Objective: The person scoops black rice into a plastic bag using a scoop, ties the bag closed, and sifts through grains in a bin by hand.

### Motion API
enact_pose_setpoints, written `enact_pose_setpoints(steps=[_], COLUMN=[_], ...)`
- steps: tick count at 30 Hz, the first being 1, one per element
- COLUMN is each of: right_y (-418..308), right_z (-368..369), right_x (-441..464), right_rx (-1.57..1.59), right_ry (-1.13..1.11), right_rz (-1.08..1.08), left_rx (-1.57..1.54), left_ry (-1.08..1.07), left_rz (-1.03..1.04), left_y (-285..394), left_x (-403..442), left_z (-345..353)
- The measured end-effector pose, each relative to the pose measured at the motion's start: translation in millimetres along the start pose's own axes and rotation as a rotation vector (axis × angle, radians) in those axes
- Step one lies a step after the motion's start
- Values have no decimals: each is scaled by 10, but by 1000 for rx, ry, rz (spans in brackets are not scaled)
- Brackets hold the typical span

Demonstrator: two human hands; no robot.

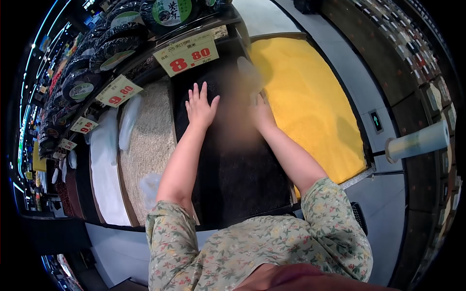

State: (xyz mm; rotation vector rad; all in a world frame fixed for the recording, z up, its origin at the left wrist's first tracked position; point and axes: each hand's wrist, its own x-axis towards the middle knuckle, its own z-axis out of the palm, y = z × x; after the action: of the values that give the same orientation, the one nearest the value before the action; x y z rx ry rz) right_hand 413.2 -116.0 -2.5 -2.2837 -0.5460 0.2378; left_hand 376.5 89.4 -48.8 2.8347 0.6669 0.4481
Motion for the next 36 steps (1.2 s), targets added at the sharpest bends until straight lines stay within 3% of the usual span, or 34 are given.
enact_pose_setpoints(steps=[4, 7, 10, 13, 14, 15, 17, 18, 22, 24, 31, 36], right_y=[-144, 208, 1554, 415, 922, 1094, 1263, 1303, 763, 509, 528, 258], right_z=[-44, 443, 1907, 812, 1305, 1493, 1683, 1717, 1286, 1047, 1159, 941], right_x=[92, 353, 1207, 662, 969, 1052, 1168, 1226, 1084, 1123, 1391, 1443], right_rx=[38, 152, -301, -175, -332, -334, -408, -278, -330, 39, 28, 222], right_ry=[-131, 5, 375, -78, -85, -89, 107, 73, 183, -81, -40, -95], right_rz=[185, 203, -354, 34, -109, -108, -312, -279, -323, 137, 124, 264], left_rx=[33, 10, -19, -19, -16, -18, -38, -39, -44, -54, -90, -91], left_ry=[-48, -72, -72, -68, -65, -68, -93, -90, -103, -117, -139, -161], left_rz=[-23, -34, -41, -43, -41, -44, -52, -58, -79, -88, -110, -130], left_y=[34, 29, 31, 34, 37, 37, 40, 30, 46, 58, 89, 101], left_x=[188, 298, 360, 404, 419, 433, 466, 487, 592, 668, 886, 1064], left_z=[142, 243, 301, 331, 333, 336, 347, 372, 397, 436, 557, 659])
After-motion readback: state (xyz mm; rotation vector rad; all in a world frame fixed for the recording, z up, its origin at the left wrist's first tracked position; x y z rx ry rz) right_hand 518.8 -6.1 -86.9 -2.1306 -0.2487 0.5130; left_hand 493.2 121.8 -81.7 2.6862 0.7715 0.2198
